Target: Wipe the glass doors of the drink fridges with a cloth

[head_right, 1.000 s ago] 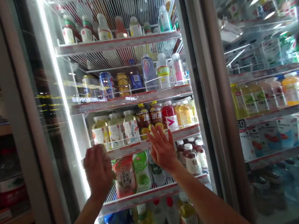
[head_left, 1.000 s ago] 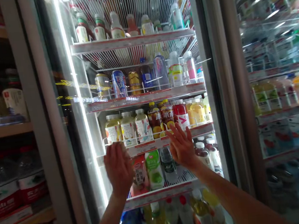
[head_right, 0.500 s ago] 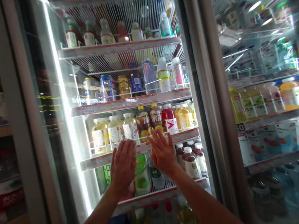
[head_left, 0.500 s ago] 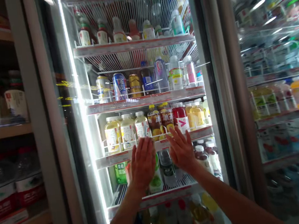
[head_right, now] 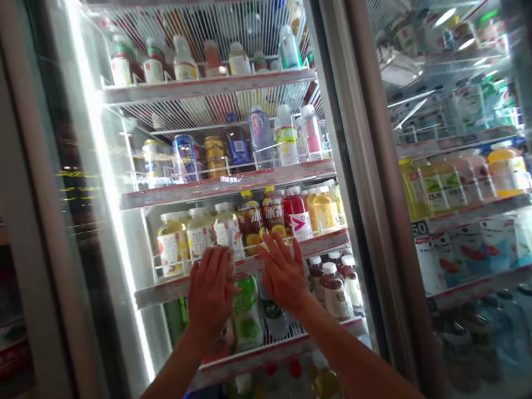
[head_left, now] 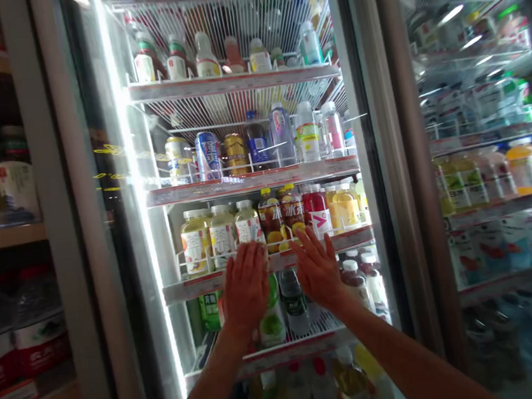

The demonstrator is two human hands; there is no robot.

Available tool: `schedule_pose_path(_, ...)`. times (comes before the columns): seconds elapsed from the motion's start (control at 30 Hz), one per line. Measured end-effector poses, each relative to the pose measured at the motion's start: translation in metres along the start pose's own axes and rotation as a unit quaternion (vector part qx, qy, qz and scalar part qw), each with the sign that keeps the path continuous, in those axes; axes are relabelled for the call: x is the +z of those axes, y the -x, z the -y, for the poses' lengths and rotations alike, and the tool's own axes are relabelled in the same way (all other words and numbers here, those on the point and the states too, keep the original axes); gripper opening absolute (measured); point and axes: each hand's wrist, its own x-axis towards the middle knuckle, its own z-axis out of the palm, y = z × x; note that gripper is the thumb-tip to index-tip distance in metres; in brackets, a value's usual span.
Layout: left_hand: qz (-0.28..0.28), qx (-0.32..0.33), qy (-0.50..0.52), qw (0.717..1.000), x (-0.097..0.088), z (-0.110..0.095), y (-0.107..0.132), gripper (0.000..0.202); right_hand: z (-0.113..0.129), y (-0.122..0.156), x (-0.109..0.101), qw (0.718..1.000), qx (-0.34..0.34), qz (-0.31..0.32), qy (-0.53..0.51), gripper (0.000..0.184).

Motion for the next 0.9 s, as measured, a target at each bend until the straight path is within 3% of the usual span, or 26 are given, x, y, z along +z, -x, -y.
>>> schedule_pose_path(0.07,-0.001,0.008,0.002,1.000,-0.003,0.006,0.003,0.061,-0.001,0.000,0.000,1.000,-0.001,-0.002,-0.001,0.052)
schedule_pose_path(0.23,-0.084,-0.180,-0.032,0.980,-0.020,0.059,0.006,0.057,0.000,0.000,0.000,1.000,0.004,0.010,0.004,0.056)
schedule_pose_path(0.3,-0.097,-0.203,-0.026,0.974,-0.016,0.052,0.002,0.058,0.002,0.000,0.000,1.000,0.007,0.015,0.006,0.055)
schedule_pose_path(0.33,-0.086,-0.184,-0.016,0.979,-0.012,0.040,-0.001,0.060,0.002,0.000,0.000,1.000,0.009,0.014,0.006,0.055)
schedule_pose_path(0.47,0.007,-0.008,0.022,1.000,0.007,-0.010,-0.009,0.062,0.000,0.000,-0.002,1.000,0.003,0.005,0.000,0.055)
schedule_pose_path(0.53,0.011,0.020,0.021,1.000,0.006,-0.009,-0.010,0.061,-0.002,0.000,-0.003,1.000,-0.006,-0.001,-0.006,0.057)
schedule_pose_path(0.57,-0.003,0.000,0.014,1.000,0.004,-0.001,-0.010,0.060,-0.002,0.000,-0.003,1.000,-0.009,-0.001,-0.008,0.057)
schedule_pose_path(0.67,-0.067,-0.130,-0.012,0.989,-0.006,0.033,-0.010,0.057,-0.002,-0.001,-0.003,1.000,-0.007,0.005,-0.007,0.058)
schedule_pose_path(0.73,-0.090,-0.192,-0.017,0.977,-0.008,0.041,-0.012,0.057,-0.001,-0.001,-0.003,1.000,-0.004,0.011,-0.004,0.059)
schedule_pose_path(0.8,-0.074,-0.176,-0.005,0.982,-0.004,0.029,-0.015,0.058,0.000,0.000,-0.003,1.000,-0.002,0.013,-0.003,0.059)
schedule_pose_path(0.9,-0.010,-0.054,0.024,0.998,0.005,-0.002,-0.017,0.058,-0.001,0.000,-0.003,1.000,-0.001,0.010,-0.004,0.060)
